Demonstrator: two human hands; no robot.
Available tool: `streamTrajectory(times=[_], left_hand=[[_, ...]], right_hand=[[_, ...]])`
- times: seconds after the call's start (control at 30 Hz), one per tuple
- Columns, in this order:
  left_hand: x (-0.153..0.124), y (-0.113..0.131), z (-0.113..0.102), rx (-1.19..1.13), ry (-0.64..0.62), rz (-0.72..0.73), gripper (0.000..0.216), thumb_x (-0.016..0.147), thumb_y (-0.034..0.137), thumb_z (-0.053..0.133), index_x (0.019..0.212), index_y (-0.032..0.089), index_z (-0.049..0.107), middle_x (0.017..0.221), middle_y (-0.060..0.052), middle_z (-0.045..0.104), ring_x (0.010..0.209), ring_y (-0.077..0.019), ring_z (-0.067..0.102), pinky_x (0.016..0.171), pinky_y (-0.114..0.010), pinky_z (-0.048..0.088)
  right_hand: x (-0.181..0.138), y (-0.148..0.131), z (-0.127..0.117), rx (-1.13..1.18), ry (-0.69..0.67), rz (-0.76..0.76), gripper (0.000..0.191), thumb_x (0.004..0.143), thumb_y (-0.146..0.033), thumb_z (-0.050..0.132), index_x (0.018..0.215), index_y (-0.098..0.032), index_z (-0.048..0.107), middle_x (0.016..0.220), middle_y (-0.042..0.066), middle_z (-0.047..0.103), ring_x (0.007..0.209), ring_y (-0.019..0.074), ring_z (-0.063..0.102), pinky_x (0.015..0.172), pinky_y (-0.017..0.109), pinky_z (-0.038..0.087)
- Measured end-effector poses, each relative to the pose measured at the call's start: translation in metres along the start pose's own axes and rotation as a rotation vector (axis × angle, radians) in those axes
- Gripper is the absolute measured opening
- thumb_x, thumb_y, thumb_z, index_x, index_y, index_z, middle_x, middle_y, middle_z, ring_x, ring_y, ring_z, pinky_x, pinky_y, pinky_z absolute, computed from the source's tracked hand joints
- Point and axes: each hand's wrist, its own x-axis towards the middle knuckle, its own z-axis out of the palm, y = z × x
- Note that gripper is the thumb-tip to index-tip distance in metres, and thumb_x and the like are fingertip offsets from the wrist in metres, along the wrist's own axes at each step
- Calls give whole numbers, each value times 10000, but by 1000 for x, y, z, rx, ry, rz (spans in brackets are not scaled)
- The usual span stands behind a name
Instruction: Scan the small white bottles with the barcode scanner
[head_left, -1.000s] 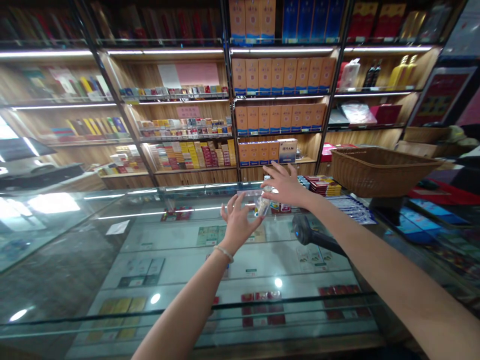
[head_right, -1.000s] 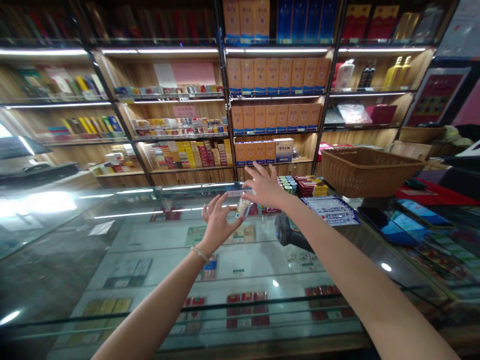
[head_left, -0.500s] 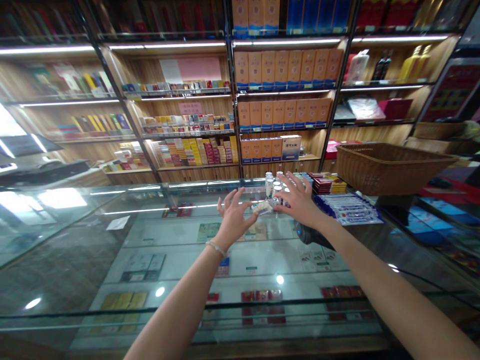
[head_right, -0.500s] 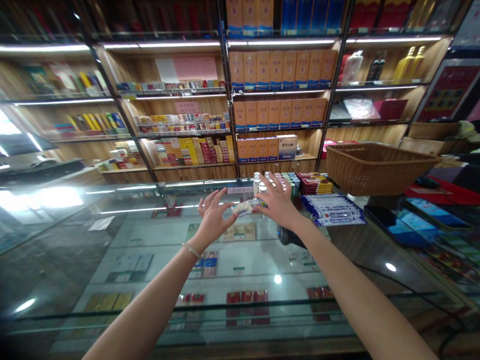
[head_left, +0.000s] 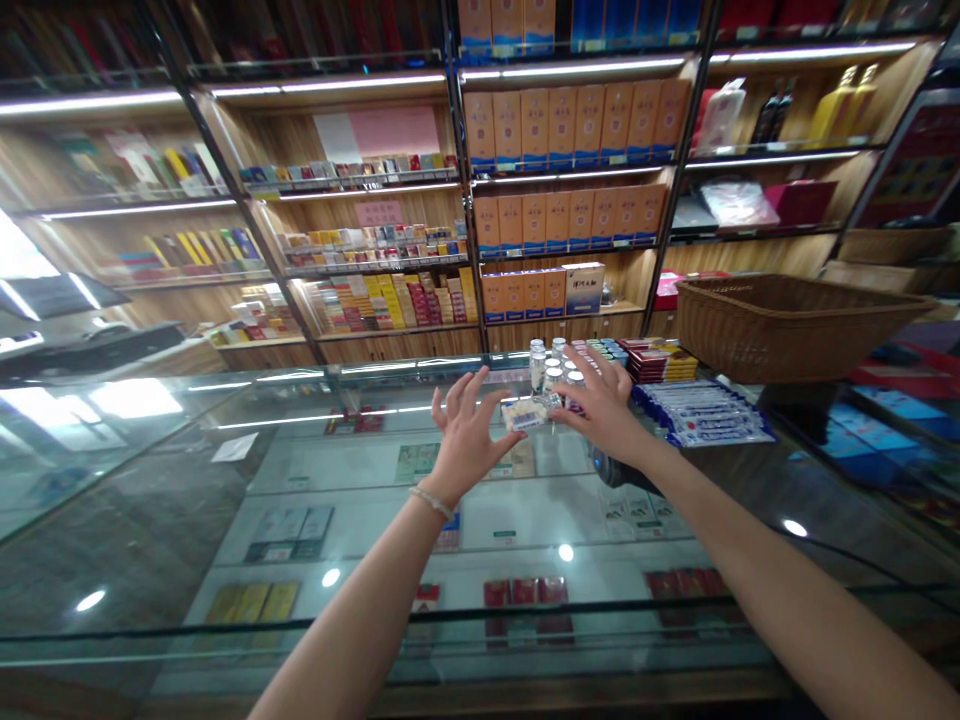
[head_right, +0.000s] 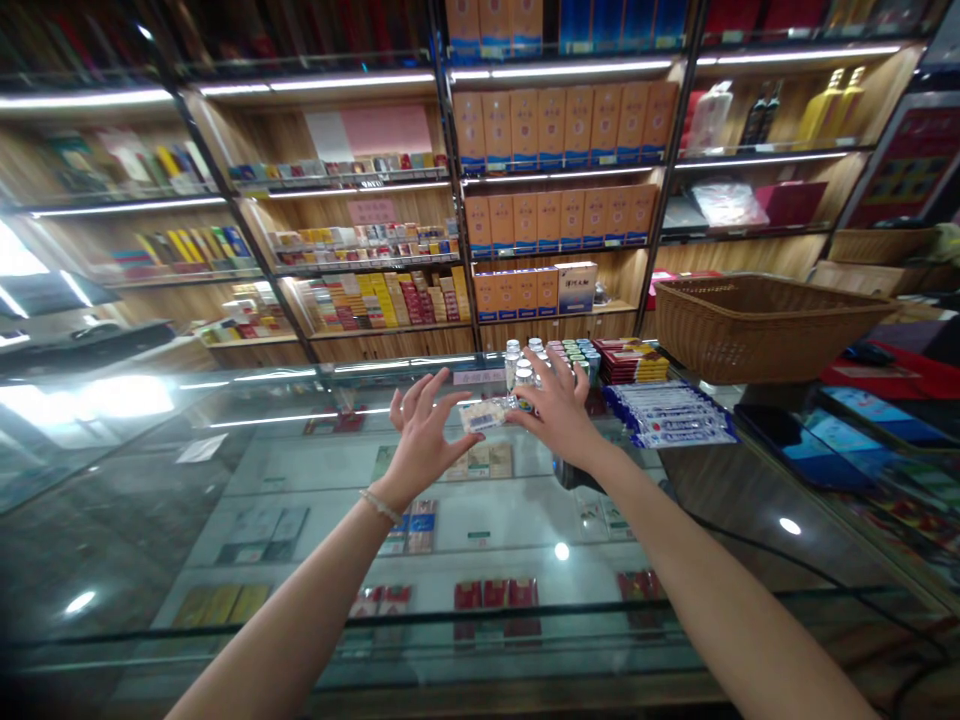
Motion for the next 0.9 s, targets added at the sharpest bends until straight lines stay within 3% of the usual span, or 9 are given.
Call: streamTrajectory(times=[0.1, 0.3, 0.5, 0.67, 0.9], left_hand=[[-1, 0, 2, 8, 43, 44, 441, 814, 512, 789, 1194, 307, 702, 1622, -81, 435, 1498, -350, 333, 1262, -617, 75], [-1, -3, 9, 13, 139, 156, 378, 831, 482, 777, 1138, 271, 715, 1591, -102, 478, 1477, -356, 368, 1256, -624, 94], [-1, -4, 13, -31, 173, 161, 359, 839, 482, 768, 1136, 288, 722, 1563, -83, 514, 1467, -353, 381, 1250, -616, 138], [-1, -6, 17, -22, 194, 135, 351, 848, 483, 759, 1135, 282, 726, 1563, -88, 512, 1459, -355, 388, 1245, -613, 149], [0, -6, 20, -19, 179, 81, 326, 838, 446, 776, 1120, 287, 735, 1560, -87, 513, 1444, -360, 404, 1237, -616, 151]], right_hand=[[-1, 0, 2, 9, 0, 2, 311, 970, -517, 578, 1104, -308, 765, 1691, 58, 312, 1556, 361, 176, 1174, 656, 141], [-1, -3, -2, -55, -17, 16, 347, 992, -515, 541, 1119, -287, 769, 1701, 78, 285, 1568, 359, 144, 1192, 659, 97], [-7, -4, -20, -201, -76, -7, 501, 1041, -548, 390, 1419, -302, 608, 1729, 87, 195, 1588, 334, 83, 1220, 632, 89], [-40, 2, -25, -268, -180, 92, 712, 1014, -659, 329, 1607, -267, 358, 1737, 126, 137, 1593, 370, 54, 1221, 655, 119], [-94, 18, -19, -343, -268, 241, 942, 923, -809, 329, 1634, -193, 296, 1712, 187, 188, 1591, 376, 93, 1229, 651, 103]])
